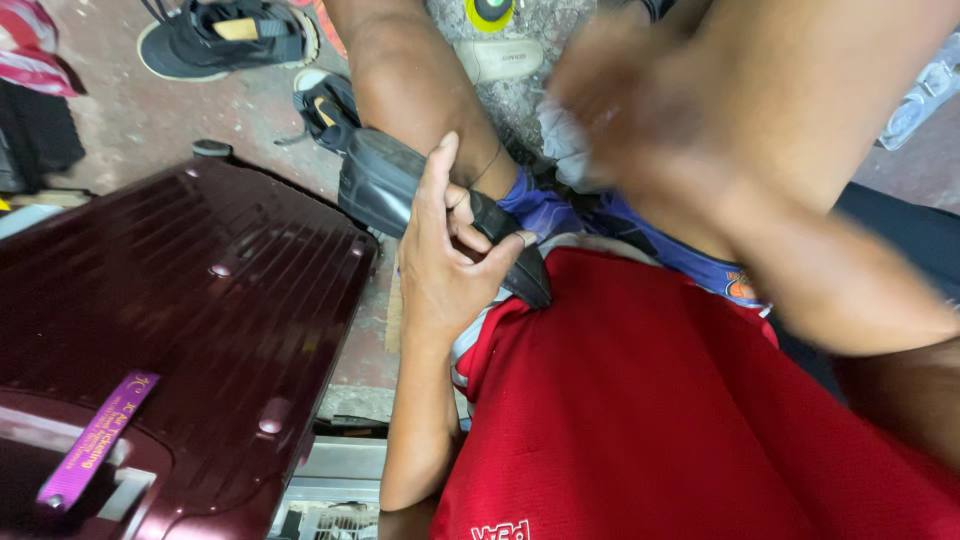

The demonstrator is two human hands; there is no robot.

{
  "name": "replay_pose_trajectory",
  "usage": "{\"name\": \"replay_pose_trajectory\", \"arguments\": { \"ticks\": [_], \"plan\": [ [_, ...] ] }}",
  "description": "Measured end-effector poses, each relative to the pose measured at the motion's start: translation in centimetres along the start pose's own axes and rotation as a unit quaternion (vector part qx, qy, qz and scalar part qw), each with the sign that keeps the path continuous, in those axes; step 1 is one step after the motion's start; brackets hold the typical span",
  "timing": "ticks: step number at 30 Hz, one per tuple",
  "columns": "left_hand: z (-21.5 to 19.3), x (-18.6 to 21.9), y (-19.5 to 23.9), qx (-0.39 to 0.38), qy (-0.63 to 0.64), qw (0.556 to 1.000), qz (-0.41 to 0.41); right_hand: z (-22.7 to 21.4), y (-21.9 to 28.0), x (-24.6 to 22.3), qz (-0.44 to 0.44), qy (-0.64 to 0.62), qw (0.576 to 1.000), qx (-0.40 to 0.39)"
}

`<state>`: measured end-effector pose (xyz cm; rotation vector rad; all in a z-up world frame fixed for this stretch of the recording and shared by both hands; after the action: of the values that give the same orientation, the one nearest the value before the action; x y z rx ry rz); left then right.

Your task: The person holds a black shoe on their lap and uses a small pointed tool to work along the sole edge and heel area. The person repeatedly pries and manipulates the sole seam while rotating the shoe to access different sections.

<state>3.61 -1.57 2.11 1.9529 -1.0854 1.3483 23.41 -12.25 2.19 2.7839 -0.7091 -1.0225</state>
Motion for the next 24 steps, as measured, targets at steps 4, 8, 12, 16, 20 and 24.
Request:
{"name": "replay_pose_trajectory", "arguments": {
  "ticks": [4,8,12,16,20,24],
  "plan": [
    [-0.2,0.4,0.0,-0.002,0.002,1.0,-0.015,-2.5,1.8,1.8,0.056,0.015,0.998,-0.029],
    [-0.7,0.6,-0.4,-0.007,0.018,1.0,-0.014,-3.1,3.2,1.4,0.097,0.003,0.994,-0.056],
    [-0.9,0.6,-0.4,-0.004,0.033,0.999,-0.027,-1.7,3.1,0.2,0.103,-0.014,0.991,-0.079],
    [-0.9,0.7,-0.6,0.006,-0.008,0.999,0.036,1.3,4.1,-1.6,0.109,-0.041,0.988,-0.103],
    [-1.0,0.9,-1.1,-0.007,0.013,1.0,0.008,3.3,4.6,-2.6,0.119,-0.074,0.982,-0.124],
    [-1.1,0.8,-1.1,-0.022,0.008,1.0,0.013,4.2,4.3,-2.6,0.069,-0.196,0.97,-0.125]
  ]
}}
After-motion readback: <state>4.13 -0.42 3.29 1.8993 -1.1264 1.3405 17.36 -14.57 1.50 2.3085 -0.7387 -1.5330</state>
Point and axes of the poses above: each hand's wrist, its own y-axis away from the middle knuckle, its own z-axis out of the palm, x = y × z, the point moved 1 cm from there along -y, towards the middle knuckle, and after that the axes turned 12 degrees about z, right-handed, at the moved point
